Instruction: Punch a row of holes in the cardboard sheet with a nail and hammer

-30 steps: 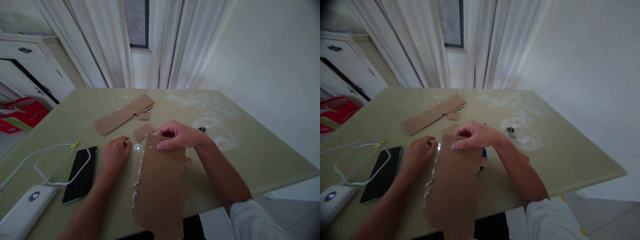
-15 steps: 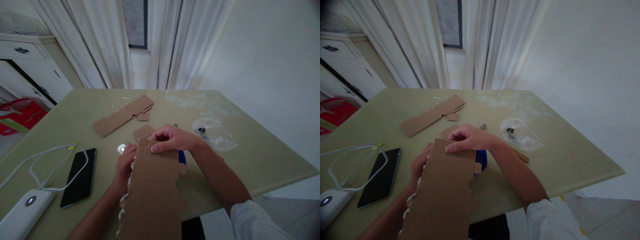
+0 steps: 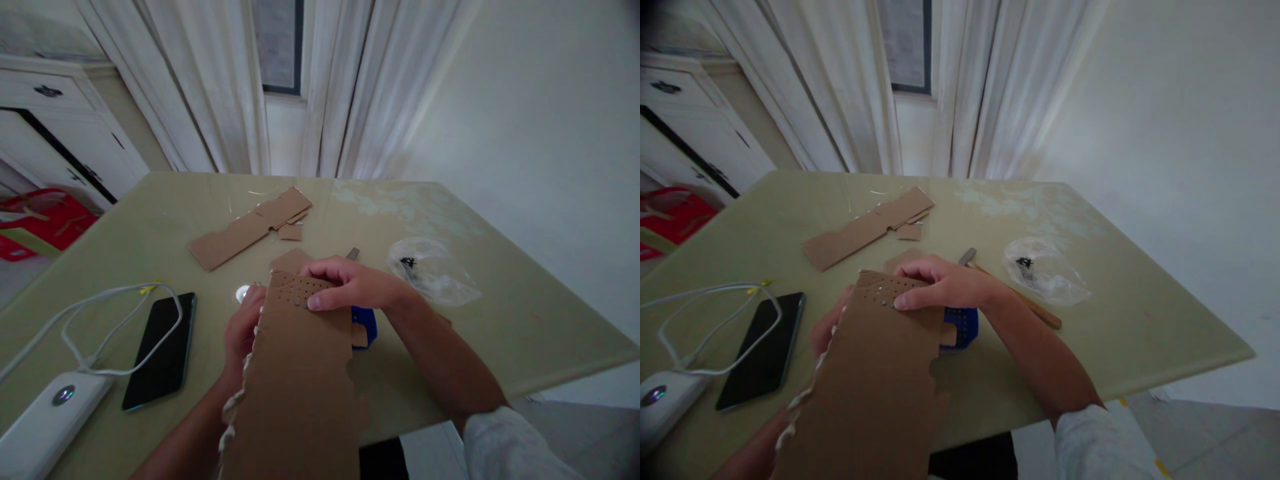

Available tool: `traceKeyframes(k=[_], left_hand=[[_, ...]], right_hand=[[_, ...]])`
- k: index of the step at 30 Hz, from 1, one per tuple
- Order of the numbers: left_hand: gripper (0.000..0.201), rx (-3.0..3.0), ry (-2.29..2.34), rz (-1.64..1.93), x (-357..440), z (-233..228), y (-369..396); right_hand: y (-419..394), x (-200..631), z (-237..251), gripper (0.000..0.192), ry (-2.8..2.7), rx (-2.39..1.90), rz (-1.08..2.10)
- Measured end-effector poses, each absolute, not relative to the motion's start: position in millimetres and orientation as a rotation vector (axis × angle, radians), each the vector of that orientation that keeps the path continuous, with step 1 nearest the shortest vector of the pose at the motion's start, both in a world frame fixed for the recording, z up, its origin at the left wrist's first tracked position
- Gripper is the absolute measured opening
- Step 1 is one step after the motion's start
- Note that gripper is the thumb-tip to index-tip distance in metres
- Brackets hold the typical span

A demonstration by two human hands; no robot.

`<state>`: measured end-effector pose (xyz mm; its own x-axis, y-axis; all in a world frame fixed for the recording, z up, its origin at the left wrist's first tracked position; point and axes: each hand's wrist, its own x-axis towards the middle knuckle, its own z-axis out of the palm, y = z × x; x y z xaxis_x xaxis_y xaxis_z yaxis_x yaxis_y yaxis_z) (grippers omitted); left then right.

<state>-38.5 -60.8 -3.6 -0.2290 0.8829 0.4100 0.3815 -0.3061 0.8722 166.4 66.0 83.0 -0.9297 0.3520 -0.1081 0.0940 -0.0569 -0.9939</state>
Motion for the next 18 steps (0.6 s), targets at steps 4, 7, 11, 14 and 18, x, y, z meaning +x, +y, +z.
traceKeyframes(k=[4,7,11,14,18], left_hand=[[0.046,1.635,1.360,1.702,-34.0,3.2,-64.1],[0.037,1.709,1.316,1.727,-33.3,8.1,-64.2],[0.024,1.720,1.326,1.708,-35.3,13.1,-62.2],[0.033,1.623,1.395,1.685,-34.7,17.4,-59.6],[0.044,1.549,1.417,1.677,-29.9,24.4,-58.0]], right_hand=[[64.6,167.8,83.4,0.042,-2.084,-0.503,2.112],[64.2,166.9,83.6,0.042,-2.175,-0.523,2.013],[64.1,163.2,82.4,0.043,-2.239,-0.514,1.923],[63.4,162.4,82.6,0.045,-2.202,-0.513,1.942],[62.5,165.2,85.4,0.044,-2.137,-0.526,1.988]])
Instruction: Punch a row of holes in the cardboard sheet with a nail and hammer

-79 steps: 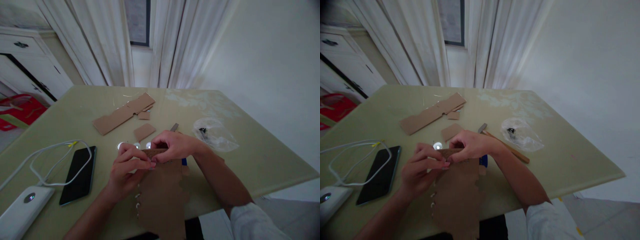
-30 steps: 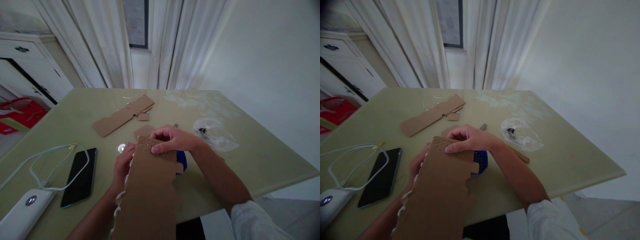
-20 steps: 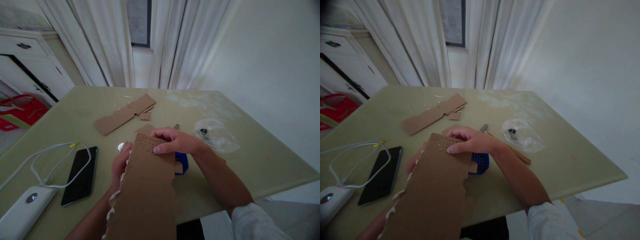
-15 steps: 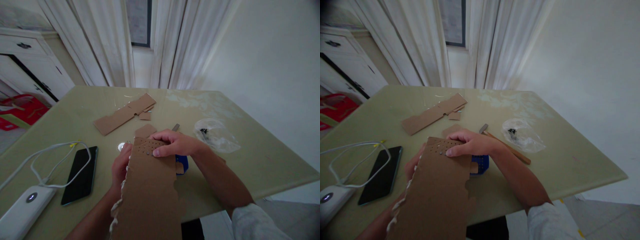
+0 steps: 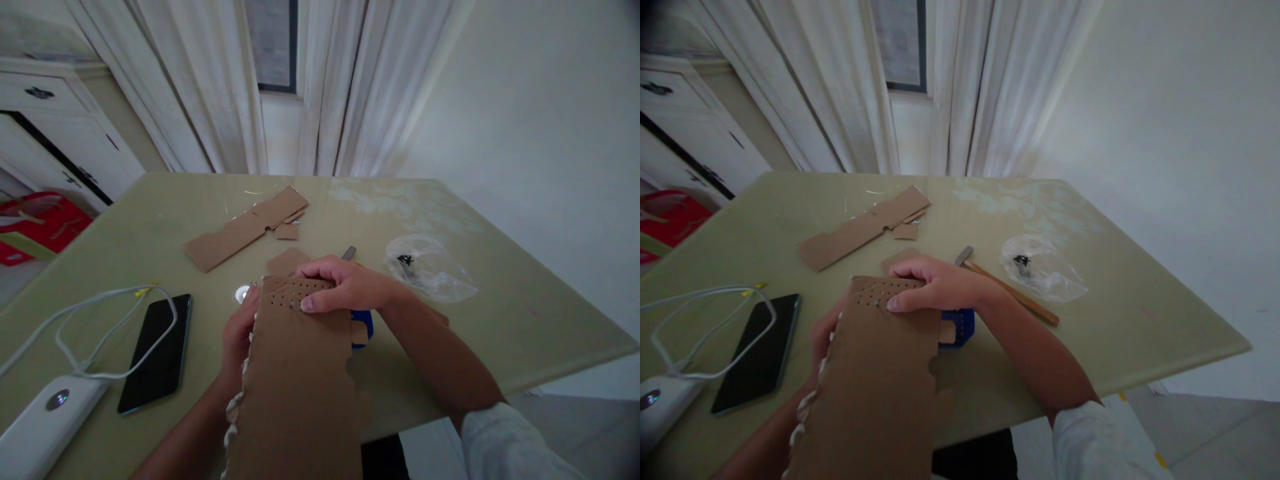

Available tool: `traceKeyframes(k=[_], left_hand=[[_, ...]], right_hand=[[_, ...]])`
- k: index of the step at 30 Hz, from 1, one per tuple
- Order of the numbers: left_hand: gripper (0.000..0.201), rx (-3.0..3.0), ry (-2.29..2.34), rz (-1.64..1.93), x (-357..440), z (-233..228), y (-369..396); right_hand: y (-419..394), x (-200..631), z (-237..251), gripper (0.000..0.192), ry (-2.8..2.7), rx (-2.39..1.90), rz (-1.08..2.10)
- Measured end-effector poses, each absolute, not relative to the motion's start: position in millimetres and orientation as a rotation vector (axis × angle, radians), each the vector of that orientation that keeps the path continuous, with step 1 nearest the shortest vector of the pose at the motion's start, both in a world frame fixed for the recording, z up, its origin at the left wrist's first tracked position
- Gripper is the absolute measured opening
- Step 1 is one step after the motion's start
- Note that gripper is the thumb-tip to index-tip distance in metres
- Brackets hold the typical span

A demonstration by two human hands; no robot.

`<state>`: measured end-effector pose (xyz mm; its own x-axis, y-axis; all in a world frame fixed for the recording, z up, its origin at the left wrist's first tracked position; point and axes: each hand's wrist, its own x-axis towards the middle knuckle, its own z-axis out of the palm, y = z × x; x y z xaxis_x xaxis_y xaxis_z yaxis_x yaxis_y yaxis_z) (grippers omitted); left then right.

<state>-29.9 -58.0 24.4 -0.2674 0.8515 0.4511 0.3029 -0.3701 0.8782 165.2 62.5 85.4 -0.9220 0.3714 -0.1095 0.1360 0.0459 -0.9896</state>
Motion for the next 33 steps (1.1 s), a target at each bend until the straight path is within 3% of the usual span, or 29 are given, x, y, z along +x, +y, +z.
traceKeyframes(k=[5,14,18,21,25,33], left_hand=[[0.029,1.655,1.335,1.694,-28.5,23.4,-62.8],[0.027,1.517,1.426,1.536,-38.2,4.8,-54.6],[0.031,1.371,1.498,1.709,-44.8,4.0,-48.1],[0.017,1.588,1.440,1.846,-49.6,9.0,-49.8],[0.011,1.894,1.347,1.665,-49.4,12.2,-52.2],[0.004,1.954,1.262,1.759,-44.4,9.4,-53.7]], right_hand=[[63.0,165.3,85.6,0.044,-2.178,-0.560,1.991],[66.0,166.9,84.1,0.047,-2.189,-0.631,1.937],[70.3,172.3,87.7,0.045,-2.213,-0.694,1.887],[70.7,171.1,89.0,0.041,-2.365,-0.756,1.706],[68.2,164.9,88.0,0.035,-2.546,-0.785,1.503],[56.9,163.0,95.8,0.030,-2.582,-0.701,1.486]])
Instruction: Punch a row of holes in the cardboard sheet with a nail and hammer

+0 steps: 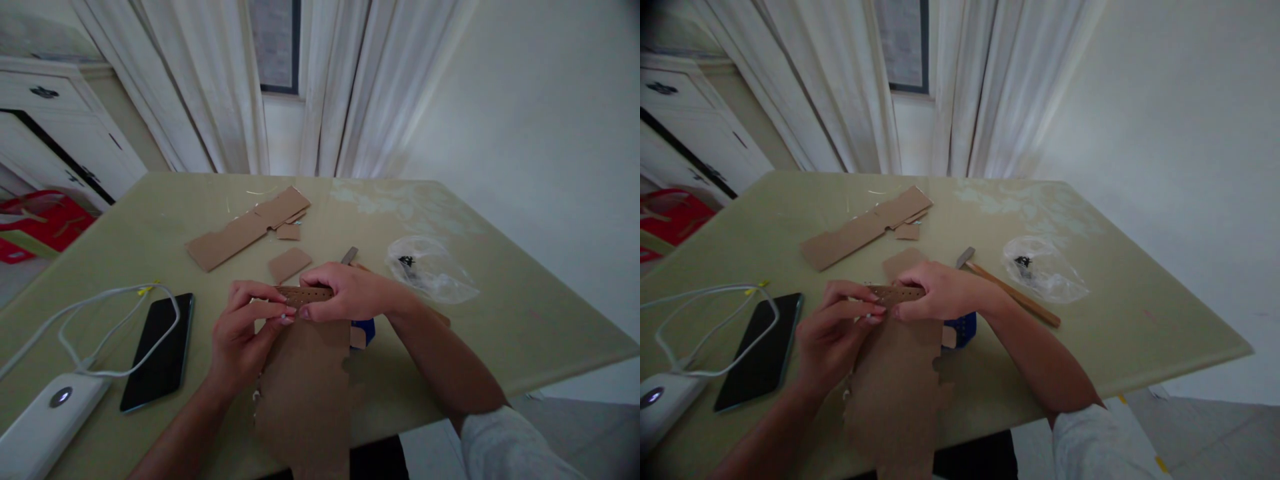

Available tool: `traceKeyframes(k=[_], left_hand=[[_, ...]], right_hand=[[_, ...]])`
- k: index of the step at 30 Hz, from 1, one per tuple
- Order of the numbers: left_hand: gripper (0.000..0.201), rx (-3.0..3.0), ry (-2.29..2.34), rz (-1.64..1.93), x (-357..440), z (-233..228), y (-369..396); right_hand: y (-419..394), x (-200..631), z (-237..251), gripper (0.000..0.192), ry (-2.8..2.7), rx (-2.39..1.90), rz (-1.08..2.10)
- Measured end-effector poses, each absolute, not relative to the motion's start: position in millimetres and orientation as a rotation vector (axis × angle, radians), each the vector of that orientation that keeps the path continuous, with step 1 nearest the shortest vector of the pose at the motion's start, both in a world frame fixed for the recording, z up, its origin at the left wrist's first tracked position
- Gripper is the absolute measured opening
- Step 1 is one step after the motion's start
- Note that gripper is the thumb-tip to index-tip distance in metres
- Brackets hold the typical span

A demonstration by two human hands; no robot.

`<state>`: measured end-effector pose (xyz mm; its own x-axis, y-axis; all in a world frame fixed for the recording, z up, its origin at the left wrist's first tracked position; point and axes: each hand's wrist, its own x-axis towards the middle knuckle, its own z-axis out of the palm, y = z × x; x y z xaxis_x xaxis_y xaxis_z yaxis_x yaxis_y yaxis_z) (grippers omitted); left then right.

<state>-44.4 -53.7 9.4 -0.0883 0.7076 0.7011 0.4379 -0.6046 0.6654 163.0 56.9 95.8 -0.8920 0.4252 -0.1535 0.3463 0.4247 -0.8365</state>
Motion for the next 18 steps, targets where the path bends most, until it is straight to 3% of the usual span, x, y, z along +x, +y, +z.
traceKeyframes(k=[7,11,15,18], left_hand=[[0.013,1.812,1.036,1.916,-51.3,8.9,-55.7],[0.016,1.433,1.399,1.886,-66.6,-1.2,-40.8],[0.039,1.421,1.993,1.233,-88.7,-8.5,-25.7],[0.041,1.669,2.252,0.676,-102.7,-11.4,-23.4]], right_hand=[[52.9,162.9,97.2,0.025,-2.733,-0.843,1.225],[63.7,166.1,95.3,0.035,-2.647,-0.749,1.371],[70.0,173.7,98.4,0.039,-2.578,-0.742,1.402],[70.2,176.4,100.3,0.044,-2.571,-0.729,1.395]])
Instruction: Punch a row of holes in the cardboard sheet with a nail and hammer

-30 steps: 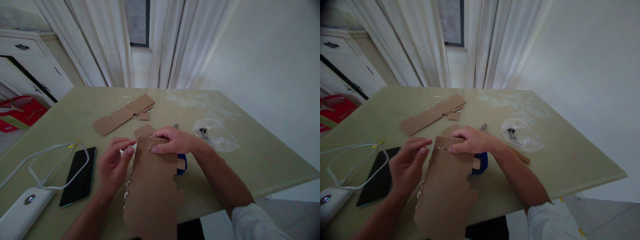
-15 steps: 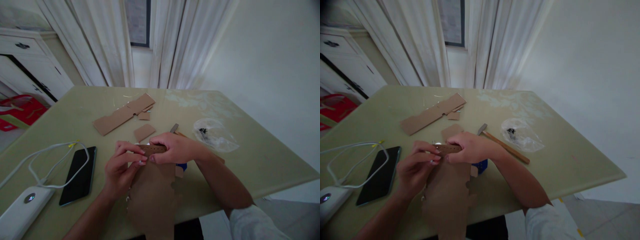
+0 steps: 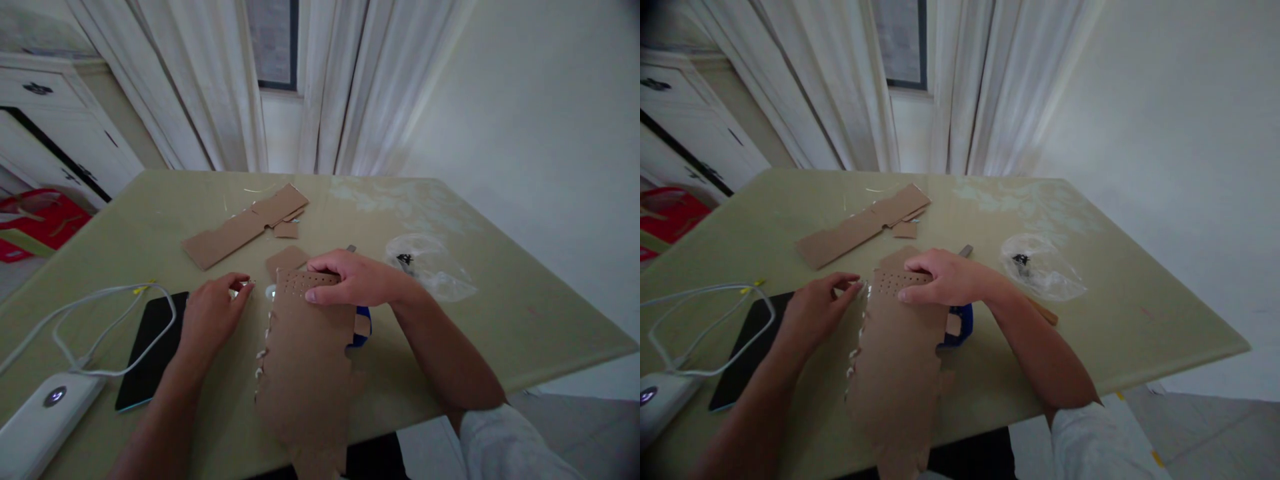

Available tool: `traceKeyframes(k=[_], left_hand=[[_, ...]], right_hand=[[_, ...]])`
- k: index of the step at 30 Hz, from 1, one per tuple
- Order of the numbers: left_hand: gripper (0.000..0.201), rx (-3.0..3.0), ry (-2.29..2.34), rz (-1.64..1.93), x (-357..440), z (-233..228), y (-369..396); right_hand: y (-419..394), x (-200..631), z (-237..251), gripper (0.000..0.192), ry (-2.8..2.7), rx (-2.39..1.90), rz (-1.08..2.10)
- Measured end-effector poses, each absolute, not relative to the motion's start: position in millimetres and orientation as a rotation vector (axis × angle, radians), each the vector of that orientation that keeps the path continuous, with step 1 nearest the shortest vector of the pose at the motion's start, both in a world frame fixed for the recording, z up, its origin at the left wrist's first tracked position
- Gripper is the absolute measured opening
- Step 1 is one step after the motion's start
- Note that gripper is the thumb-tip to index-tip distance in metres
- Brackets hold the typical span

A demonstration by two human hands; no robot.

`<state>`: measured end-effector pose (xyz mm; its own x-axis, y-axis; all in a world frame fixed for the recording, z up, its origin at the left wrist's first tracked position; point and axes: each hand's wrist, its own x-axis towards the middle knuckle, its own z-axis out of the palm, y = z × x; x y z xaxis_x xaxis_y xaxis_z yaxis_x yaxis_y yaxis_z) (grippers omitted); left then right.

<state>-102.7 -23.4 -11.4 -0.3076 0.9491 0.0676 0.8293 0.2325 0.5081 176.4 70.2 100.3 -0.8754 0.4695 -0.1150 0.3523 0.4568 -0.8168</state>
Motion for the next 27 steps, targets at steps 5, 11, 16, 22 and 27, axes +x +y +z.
traceKeyframes(k=[5,11,16,22,27], left_hand=[[0.044,1.659,2.397,0.373,-108.8,-17.4,-24.4],[0.037,1.627,2.417,0.380,-103.9,-19.8,-17.6],[0.037,1.647,2.435,0.446,-103.3,-21.9,-16.2],[0.037,1.676,2.419,0.530,-103.2,-23.5,-16.9],[0.033,1.861,2.092,1.172,-81.5,-6.1,-27.8]], right_hand=[[68.9,175.3,101.1,0.044,-2.579,-0.716,1.368],[68.2,175.6,99.9,0.041,-2.579,-0.687,1.366],[67.0,175.4,99.0,0.042,-2.572,-0.648,1.400],[67.8,176.5,100.0,0.042,-2.535,-0.619,1.458],[68.2,178.0,100.7,0.045,-2.427,-0.580,1.591]])
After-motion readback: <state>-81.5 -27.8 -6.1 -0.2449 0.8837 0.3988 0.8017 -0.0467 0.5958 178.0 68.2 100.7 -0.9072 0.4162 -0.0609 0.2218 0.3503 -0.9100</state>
